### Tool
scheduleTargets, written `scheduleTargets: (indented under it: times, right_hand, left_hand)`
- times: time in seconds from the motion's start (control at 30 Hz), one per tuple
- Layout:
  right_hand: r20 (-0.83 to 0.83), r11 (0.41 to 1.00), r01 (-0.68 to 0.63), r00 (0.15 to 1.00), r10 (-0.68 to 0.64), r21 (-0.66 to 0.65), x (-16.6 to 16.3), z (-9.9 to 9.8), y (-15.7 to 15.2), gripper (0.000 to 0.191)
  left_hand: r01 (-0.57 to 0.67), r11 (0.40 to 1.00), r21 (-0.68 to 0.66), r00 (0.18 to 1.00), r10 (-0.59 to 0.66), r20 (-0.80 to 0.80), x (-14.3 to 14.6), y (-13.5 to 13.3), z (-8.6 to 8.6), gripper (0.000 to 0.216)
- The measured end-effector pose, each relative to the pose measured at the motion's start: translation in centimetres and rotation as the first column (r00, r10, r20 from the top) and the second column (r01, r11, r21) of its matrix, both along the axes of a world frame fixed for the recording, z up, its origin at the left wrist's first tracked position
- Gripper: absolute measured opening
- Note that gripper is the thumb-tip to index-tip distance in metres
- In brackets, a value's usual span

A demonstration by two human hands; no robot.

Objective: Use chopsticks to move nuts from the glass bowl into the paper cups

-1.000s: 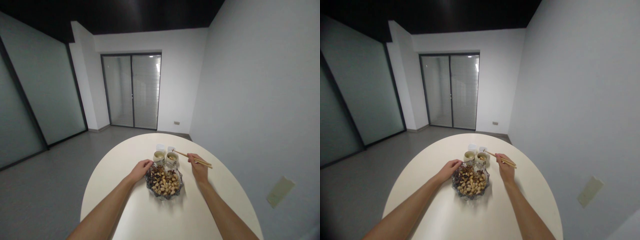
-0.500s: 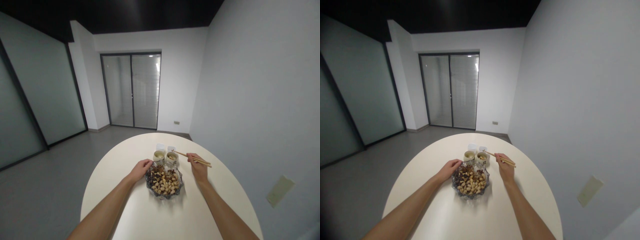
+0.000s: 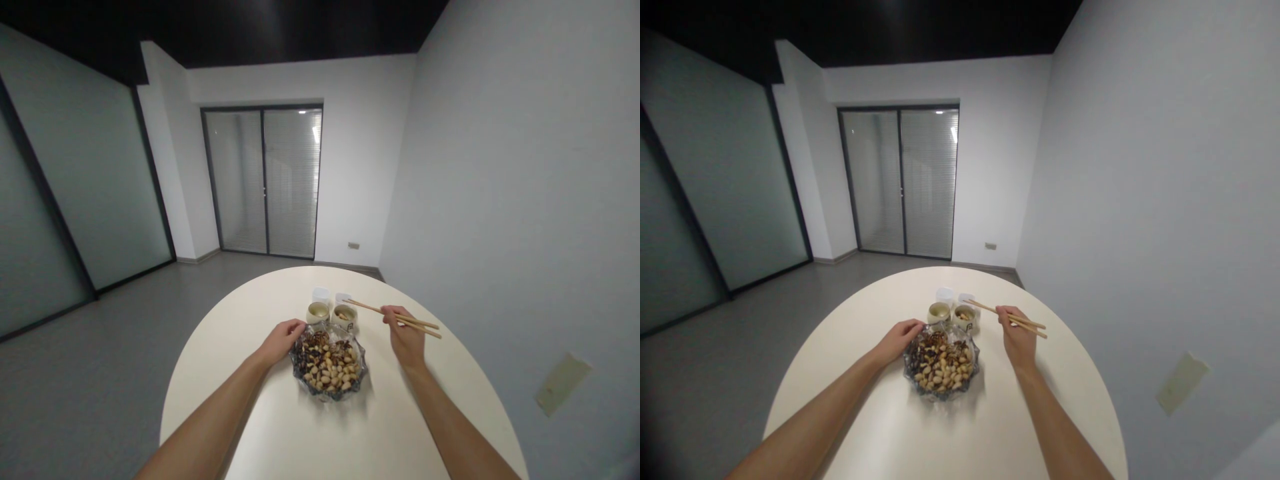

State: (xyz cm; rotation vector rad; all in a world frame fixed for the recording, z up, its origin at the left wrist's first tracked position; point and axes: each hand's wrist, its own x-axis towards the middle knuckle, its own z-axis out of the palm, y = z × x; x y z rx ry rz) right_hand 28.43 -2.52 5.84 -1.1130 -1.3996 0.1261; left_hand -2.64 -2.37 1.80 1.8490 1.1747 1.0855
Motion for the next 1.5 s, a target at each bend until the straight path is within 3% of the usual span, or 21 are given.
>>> scheduleTargets:
  times: [0.13,0.27,0.53,1.23,1.5]
  right_hand:
    - [-0.031,0.999,0.016,0.999,-0.015,0.030,-0.1,1.2,-1.5,0.043]
    - [0.006,0.996,-0.064,0.998,0.063,0.067,-0.7,1.7,-2.6,0.051]
    - [0.111,0.978,-0.209,0.971,0.210,-0.016,-1.0,1.3,-3.0,0.058]
    - [0.124,0.967,-0.241,0.960,0.249,-0.082,-1.0,1.0,-2.8,0.054]
    - [0.052,0.988,-0.142,0.988,0.145,-0.056,-0.7,0.9,-2.6,0.057]
  left_hand:
    - [0.006,1.000,0.005,1.000,-0.006,0.005,0.0,0.1,-0.2,0.045]
    - [0.008,1.000,0.000,1.000,-0.008,0.014,0.0,0.2,-0.4,0.046]
    - [0.004,1.000,-0.009,1.000,-0.004,0.011,-0.1,0.0,-0.2,0.048]
    - [-0.011,1.000,0.005,1.000,0.011,-0.015,0.0,-0.2,-0.1,0.046]
    - [-0.004,1.000,0.009,1.000,0.004,-0.008,0.0,-0.1,-0.3,0.046]
